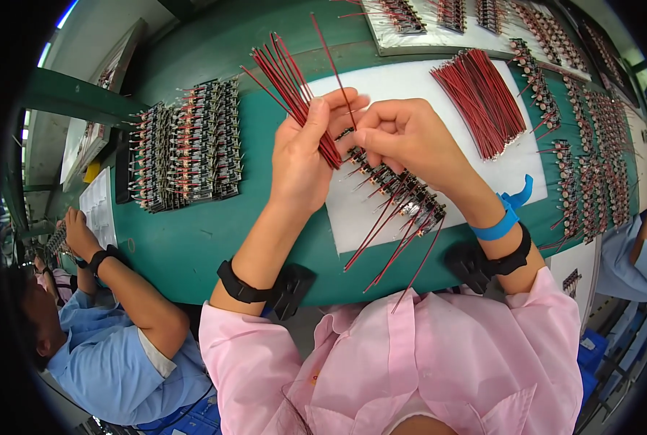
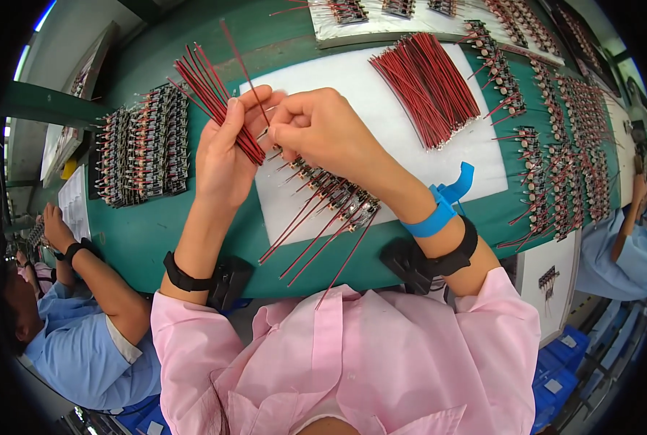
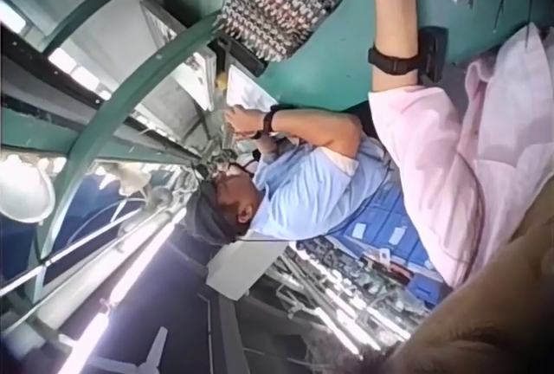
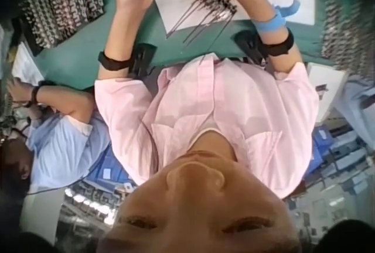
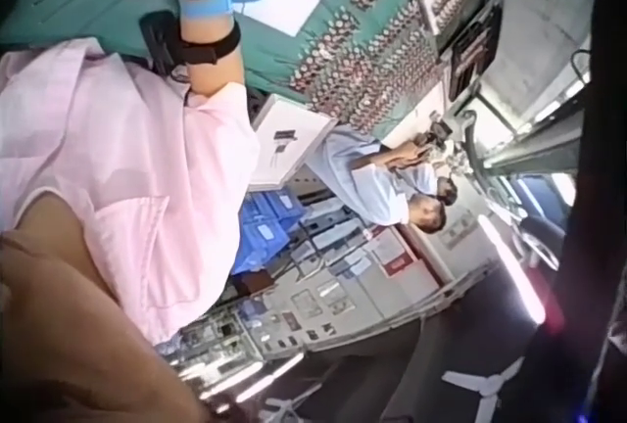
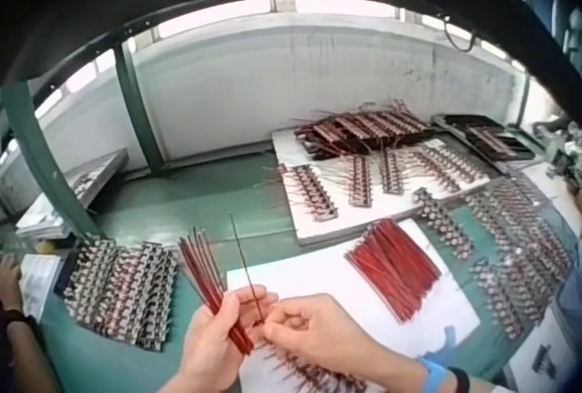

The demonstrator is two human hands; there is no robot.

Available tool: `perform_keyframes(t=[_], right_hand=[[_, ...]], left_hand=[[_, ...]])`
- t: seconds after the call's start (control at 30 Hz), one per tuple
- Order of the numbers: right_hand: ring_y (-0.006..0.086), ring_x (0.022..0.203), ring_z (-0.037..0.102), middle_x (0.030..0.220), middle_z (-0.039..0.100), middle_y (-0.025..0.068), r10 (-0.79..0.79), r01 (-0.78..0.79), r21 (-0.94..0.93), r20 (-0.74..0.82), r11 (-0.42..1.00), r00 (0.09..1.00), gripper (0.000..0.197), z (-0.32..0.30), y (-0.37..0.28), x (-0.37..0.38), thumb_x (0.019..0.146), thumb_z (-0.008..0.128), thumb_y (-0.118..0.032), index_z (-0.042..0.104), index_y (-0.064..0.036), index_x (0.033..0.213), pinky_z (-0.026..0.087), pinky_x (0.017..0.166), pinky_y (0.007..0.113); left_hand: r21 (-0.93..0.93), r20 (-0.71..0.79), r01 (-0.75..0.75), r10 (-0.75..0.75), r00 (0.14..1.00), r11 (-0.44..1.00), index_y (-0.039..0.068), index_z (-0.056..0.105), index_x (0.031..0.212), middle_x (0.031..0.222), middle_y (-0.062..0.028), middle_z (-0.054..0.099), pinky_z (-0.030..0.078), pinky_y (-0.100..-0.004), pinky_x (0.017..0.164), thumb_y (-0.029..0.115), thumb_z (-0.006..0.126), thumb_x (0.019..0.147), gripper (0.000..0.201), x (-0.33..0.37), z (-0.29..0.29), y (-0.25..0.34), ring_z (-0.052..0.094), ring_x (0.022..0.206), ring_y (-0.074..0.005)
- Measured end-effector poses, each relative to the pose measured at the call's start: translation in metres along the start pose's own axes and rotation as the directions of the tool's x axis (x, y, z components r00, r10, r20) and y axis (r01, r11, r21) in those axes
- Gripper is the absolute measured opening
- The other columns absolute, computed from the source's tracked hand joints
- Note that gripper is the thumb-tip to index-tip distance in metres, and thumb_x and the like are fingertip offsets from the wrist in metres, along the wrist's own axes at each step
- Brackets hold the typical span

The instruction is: The person picks up a bundle of wires and inserts them one by one into the connectors on a circuit board. After filling the connectors, the person sets the remaining wires down.

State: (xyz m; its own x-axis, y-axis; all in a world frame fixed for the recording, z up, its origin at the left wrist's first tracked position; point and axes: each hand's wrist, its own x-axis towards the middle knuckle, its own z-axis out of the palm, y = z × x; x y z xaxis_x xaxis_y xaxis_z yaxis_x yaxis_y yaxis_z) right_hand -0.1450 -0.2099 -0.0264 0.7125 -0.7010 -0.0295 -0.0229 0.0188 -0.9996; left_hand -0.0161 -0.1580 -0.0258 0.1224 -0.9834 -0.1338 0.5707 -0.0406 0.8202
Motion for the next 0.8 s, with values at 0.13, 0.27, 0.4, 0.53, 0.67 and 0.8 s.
perform_keyframes(t=[0.13,0.27,0.4,0.53,0.67,0.8], right_hand=[[0.0073,0.042,0.046,0.059,0.054,0.006,0.109,-0.104,0.248,-0.006,0.963,0.994,0.01,-0.002,-0.001,0.0,0.074,0.054,-0.008,0.052,0.0019,0.071,0.034,0.04,0.017],[0.0068,0.04,0.045,0.059,0.054,0.006,0.068,-0.04,0.297,-0.085,0.954,0.994,0.01,-0.007,0.0,0.0,0.075,0.055,-0.008,0.052,0.0012,0.072,0.033,0.038,0.017],[0.0057,0.042,0.044,0.058,0.053,0.0043,0.025,0.003,0.201,-0.137,0.98,0.99,0.01,-0.01,-0.001,0.001,0.074,0.055,-0.008,0.052,0.0007,0.072,0.033,0.038,0.017],[0.0045,0.045,0.043,0.059,0.052,0.0026,0.008,0.009,0.127,-0.133,0.992,0.991,0.011,-0.009,0.002,0.002,0.074,0.056,-0.009,0.052,0.0005,0.072,0.032,0.039,0.016],[0.0035,0.047,0.042,0.06,0.051,0.0014,-0.009,0.021,0.096,-0.122,0.995,0.992,0.011,-0.011,0.004,0.003,0.074,0.057,-0.009,0.053,0.0002,0.071,0.031,0.041,0.015],[0.0031,0.048,0.042,0.061,0.051,0.0009,0.016,-0.009,0.061,-0.112,0.998,0.994,0.011,-0.011,0.001,0.002,0.074,0.057,-0.009,0.053,0.0001,0.07,0.032,0.042,0.015]], left_hand=[[0.189,0.049,-0.031,0.022,0.999,0.981,-0.001,0.051,0.086,0.066,-0.002,0.049,0.037,-0.0205,0.045,0.024,0.04,0.087,0.027,0.005,-0.015,0.001,0.046,0.054,-0.0072],[0.37,0.021,0.11,-0.126,0.992,0.923,0.002,0.052,0.082,0.055,0.0051,0.037,0.023,-0.0181,0.036,0.023,0.047,0.083,0.022,-0.002,-0.011,0.007,0.03,0.041,-0.0025],[0.476,0.011,0.102,-0.122,0.992,0.873,0.003,0.053,0.079,0.054,0.0051,0.038,0.022,-0.0175,0.035,0.021,0.051,0.08,0.018,-0.002,-0.006,0.005,0.031,0.04,-0.0022],[0.526,0.033,0.068,-0.101,0.994,0.848,0.002,0.053,0.076,0.055,0.0042,0.04,0.025,-0.0187,0.038,0.02,0.051,0.08,0.018,-0.001,-0.009,0.003,0.033,0.044,-0.0029],[0.612,0.1,-0.095,0.043,0.994,0.785,0.0,0.052,0.075,0.056,0.0023,0.044,0.029,-0.0214,0.042,0.019,0.05,0.08,0.02,-0.002,-0.009,-0.002,0.035,0.048,-0.0051],[0.72,0.142,-0.216,0.165,0.976,0.66,-0.002,0.051,0.074,0.057,0.0001,0.046,0.031,-0.0234,0.045,0.017,0.049,0.08,0.02,-0.003,-0.007,-0.002,0.036,0.051,-0.007]])
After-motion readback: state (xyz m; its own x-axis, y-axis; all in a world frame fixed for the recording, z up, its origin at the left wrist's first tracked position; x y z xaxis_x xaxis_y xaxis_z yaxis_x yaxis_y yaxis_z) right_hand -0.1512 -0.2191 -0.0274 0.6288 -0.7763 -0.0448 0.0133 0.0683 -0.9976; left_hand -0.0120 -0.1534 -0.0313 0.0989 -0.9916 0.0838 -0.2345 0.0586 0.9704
